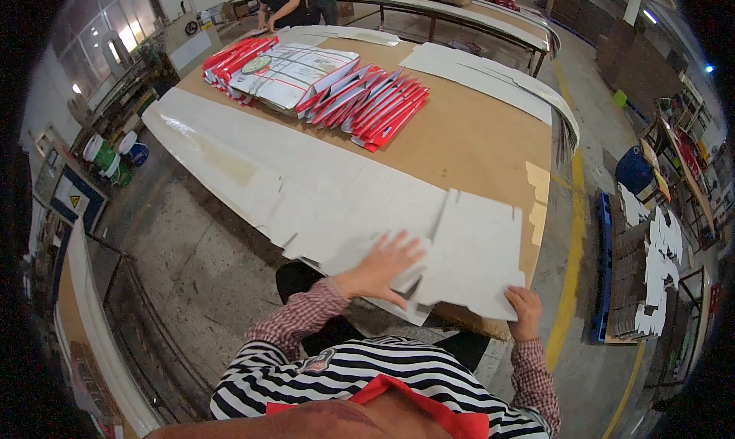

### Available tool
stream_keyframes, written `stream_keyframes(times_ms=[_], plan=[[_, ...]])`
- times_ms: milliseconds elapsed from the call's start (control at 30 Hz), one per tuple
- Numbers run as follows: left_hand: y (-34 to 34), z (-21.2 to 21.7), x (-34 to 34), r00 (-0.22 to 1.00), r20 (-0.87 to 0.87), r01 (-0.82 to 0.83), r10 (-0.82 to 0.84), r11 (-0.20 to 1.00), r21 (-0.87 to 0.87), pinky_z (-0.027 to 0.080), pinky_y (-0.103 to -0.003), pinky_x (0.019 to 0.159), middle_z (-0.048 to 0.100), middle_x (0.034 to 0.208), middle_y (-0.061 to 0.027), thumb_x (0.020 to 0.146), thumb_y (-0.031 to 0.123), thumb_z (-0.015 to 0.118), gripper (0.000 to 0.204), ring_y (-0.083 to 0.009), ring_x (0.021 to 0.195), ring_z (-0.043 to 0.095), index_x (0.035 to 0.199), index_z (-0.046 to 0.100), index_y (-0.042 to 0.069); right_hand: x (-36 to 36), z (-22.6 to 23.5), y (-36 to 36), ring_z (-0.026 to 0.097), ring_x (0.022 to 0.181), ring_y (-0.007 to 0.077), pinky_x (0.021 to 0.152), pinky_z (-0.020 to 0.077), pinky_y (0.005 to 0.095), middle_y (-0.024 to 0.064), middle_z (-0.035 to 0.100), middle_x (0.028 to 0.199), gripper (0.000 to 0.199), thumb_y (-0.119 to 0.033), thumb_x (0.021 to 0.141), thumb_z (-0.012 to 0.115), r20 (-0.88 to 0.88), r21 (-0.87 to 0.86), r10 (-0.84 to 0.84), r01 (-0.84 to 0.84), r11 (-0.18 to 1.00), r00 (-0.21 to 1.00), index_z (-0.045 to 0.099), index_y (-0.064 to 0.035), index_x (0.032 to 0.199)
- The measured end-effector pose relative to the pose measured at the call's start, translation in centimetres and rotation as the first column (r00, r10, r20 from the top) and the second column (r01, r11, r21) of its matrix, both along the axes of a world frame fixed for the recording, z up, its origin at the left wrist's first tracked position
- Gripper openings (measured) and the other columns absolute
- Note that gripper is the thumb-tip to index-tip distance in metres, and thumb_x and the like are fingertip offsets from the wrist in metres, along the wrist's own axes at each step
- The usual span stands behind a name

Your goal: The recorder is repeatedly folding and stacking red and white cardboard folders on a large industrial workbench.

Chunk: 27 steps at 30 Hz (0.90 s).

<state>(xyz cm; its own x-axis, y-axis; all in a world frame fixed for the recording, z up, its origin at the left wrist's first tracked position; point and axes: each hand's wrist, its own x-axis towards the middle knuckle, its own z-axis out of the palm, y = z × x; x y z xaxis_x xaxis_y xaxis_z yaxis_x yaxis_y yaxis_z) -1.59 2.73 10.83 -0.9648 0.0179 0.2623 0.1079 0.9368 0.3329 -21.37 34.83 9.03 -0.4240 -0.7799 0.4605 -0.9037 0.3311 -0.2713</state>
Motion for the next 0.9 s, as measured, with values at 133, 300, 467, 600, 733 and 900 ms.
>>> stream_keyframes(times_ms=[133,300,467,600,733,900], plan=[[4.9,-6.3,-3.7,0.944,0.263,0.251,-0.201,0.952,-0.176,0.021,-0.057,0.106,0.027,0.145,-0.0159,0.069,0.044,0.072,0.087,-0.0344,0.136,0.021,0.138,0.033,0.008,0.1,-4.1,7.4,0.059,0.099,0.0326,0.083,0.0465,0.0403,0.0141,0.063,0.106,0.044,0.004,0.062,0.065,0.057,0.202,-0.098,0.084,0.976,0.994,0.063,-0.0081,0.104],[7.7,-12.9,-6.5,0.959,-0.044,0.27,-0.279,0.95,-0.155,0.032,-0.05,0.1,0.043,0.131,-0.0124,0.076,0.028,0.067,0.056,-0.0315,0.126,0.035,0.123,0.046,0.006,2.3,-3.6,8.1,0.058,0.094,0.0327,0.084,0.0462,0.041,0.0132,0.061,0.108,0.047,0.005,0.059,0.067,0.054,0.249,-0.149,0.131,0.96,0.987,0.064,-0.0089,0.104],[7.4,-12.6,-8.1,0.937,-0.131,0.345,-0.324,0.918,0.198,0.043,-0.038,0.083,0.06,0.105,-0.008,0.079,0.016,0.061,0.025,-0.027,0.101,0.054,0.101,0.059,0.004,0.2,-7.2,10.5,0.058,0.086,0.0313,0.085,0.0455,0.0387,0.0134,0.062,0.102,0.039,0.003,0.06,0.073,0.443,0.208,-0.261,0.185,0.96,0.857,0.066,-0.005,0.098],[9.4,-12.9,-9.8,0.996,0.014,0.067,-0.085,0.862,0.503,0.045,-0.04,0.074,0.061,0.097,-0.0091,0.079,0.017,0.058,0.02,-0.0277,0.094,0.055,0.097,0.062,0.008,-2.8,-7.5,8.0,0.059,0.084,0.0308,0.085,0.0451,0.039,0.0146,0.062,0.096,0.045,-0.005,0.063,0.075,0.889,0.136,-0.302,0.432,0.892,0.343,0.062,-0.004,0.106],[12.1,-13.2,-10.1,0.998,0.018,-0.064,0.061,0.949,0.309,0.046,-0.042,0.078,0.056,0.104,-0.008,0.078,0.017,0.058,0.03,-0.0269,0.101,0.052,0.106,0.059,0.008,-1.3,-5.2,3.6,0.051,0.108,0.0324,0.097,0.0371,0.0442,0.0194,0.053,0.118,0.061,-0.016,0.068,0.076,0.361,0.26,-0.612,0.554,0.791,0.704,0.052,-0.0076,0.123],[11.0,-11.5,-8.2,0.977,0.022,0.211,-0.21,0.977,-0.034,0.026,-0.06,0.1,0.038,0.136,-0.012,0.081,0.044,0.059,0.073,-0.0313,0.127,0.035,0.139,0.031,0.009,0.8,-6.1,-1.0,0.033,0.13,0.0329,0.107,0.0183,0.0534,0.0161,0.036,0.139,0.06,-0.029,0.075,0.071,0.155,0.141,-0.169,0.147,0.979,0.973,0.049,-0.0134,0.129]])
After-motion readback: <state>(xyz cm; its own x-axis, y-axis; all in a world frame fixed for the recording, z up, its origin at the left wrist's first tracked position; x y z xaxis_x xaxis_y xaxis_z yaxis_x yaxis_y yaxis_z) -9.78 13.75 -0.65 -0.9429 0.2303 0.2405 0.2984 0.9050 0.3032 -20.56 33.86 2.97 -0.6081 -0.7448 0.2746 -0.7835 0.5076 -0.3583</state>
